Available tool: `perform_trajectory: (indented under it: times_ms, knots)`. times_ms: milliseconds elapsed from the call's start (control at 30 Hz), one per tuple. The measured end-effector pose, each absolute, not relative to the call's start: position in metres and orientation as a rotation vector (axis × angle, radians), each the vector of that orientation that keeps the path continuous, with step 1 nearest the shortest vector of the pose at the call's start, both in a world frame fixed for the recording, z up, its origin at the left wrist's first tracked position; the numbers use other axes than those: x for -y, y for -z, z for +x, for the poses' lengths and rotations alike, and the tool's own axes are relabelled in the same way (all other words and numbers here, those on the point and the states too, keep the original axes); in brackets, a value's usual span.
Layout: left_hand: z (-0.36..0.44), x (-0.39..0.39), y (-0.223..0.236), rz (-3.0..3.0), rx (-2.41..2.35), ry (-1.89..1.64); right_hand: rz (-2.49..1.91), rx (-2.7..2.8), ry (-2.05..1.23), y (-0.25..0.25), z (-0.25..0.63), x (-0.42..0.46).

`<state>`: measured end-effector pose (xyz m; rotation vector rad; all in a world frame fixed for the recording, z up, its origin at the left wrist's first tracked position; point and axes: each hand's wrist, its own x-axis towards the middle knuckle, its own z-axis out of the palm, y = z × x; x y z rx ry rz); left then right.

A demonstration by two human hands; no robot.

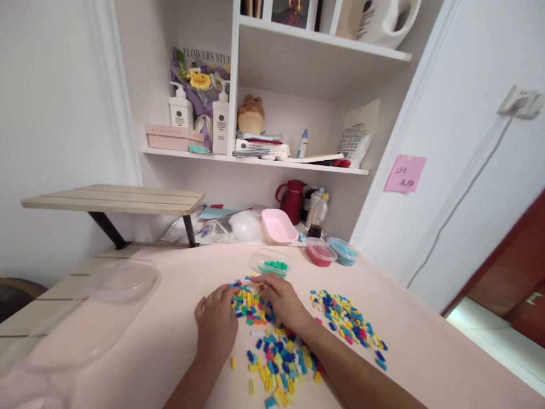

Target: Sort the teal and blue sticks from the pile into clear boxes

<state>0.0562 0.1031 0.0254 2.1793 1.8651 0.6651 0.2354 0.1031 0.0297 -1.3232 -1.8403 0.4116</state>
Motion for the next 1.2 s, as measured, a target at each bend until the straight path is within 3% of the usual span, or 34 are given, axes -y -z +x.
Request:
perform_trajectory:
  times_ms: [267, 533, 767, 1200]
  knots:
    - [0.054, -0.102, -0.026, 2.231, -1.801, -0.573, -1.48, 2.105, -0.206, -0.032, 0.243, -0.097]
    - [0.052, -0.108, -0.025, 2.203, -1.769, -0.608, -1.714, 2.15, -0.288, -0.052, 0.27, -0.093]
    - [0.052, -0.108, -0.026, 2.204, -1.757, -0.644, -1.489, 2.184, -0.421, -0.049, 0.27, -0.093]
    - [0.052, -0.106, -0.025, 2.21, -1.735, -0.681, -1.513, 2.194, -0.348, -0.044, 0.263, -0.093]
